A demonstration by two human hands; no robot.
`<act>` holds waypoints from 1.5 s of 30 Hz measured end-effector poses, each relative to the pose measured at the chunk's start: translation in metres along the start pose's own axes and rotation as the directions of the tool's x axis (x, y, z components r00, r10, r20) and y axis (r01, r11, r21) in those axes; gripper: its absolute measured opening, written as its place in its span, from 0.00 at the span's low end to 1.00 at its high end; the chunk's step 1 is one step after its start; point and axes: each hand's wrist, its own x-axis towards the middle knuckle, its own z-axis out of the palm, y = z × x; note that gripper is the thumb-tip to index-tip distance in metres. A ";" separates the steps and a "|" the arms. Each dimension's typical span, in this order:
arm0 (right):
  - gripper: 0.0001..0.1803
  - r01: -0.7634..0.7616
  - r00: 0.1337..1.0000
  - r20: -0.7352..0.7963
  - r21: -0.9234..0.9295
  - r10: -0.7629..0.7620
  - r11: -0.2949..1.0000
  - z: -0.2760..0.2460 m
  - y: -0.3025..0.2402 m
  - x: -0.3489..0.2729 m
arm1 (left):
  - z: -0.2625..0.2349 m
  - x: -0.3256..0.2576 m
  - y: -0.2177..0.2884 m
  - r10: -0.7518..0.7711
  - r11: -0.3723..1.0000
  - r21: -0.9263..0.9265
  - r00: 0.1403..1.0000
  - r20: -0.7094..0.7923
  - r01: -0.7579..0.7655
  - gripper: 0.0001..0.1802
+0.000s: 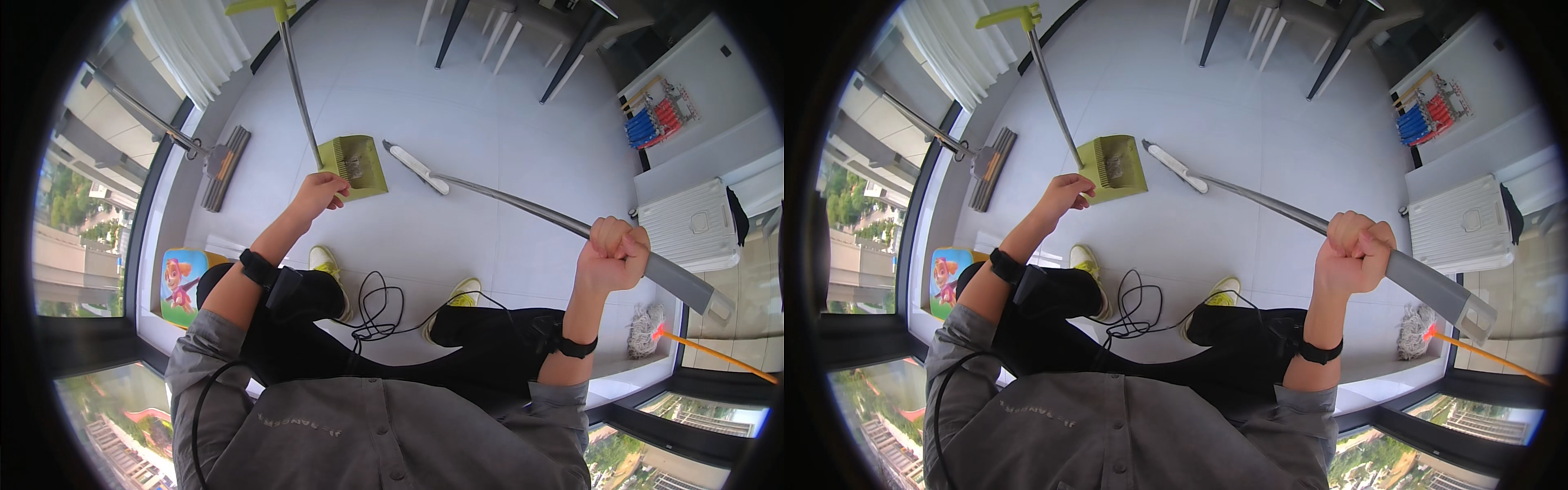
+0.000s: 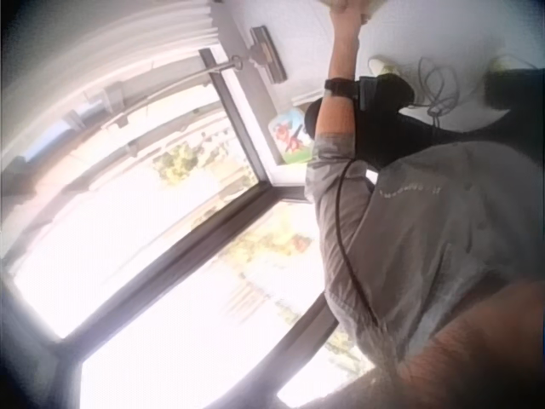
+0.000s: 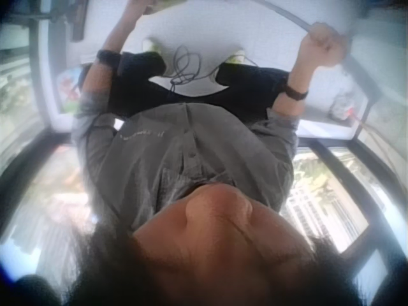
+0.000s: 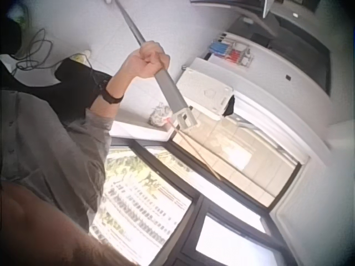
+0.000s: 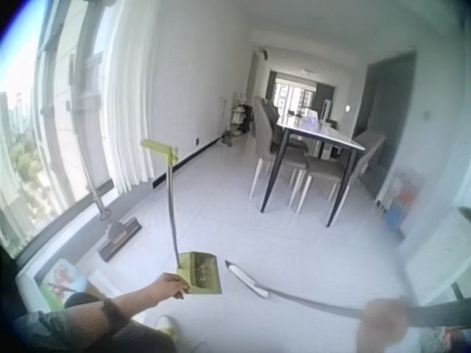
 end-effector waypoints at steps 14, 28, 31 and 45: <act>0.11 -0.028 0.978 0.198 -0.196 0.068 0.980 0.042 0.021 -0.027 | 0.001 -0.002 0.003 -0.008 0.999 -0.045 1.000 -0.014 0.007 0.16; 0.16 0.027 0.848 -0.529 0.021 -0.012 0.999 0.000 0.007 0.012 | -0.004 -0.001 0.002 -0.022 0.999 -0.050 1.000 -0.001 0.022 0.17; 0.17 0.053 0.884 -0.460 -0.077 -0.083 0.996 0.006 0.018 0.003 | -0.003 0.000 0.000 -0.013 1.000 -0.026 1.000 -0.003 0.013 0.16; 0.11 -0.042 0.764 0.561 -0.450 0.319 0.892 0.047 0.014 -0.025 | -0.003 0.000 -0.004 -0.038 0.999 0.010 0.999 0.010 0.038 0.14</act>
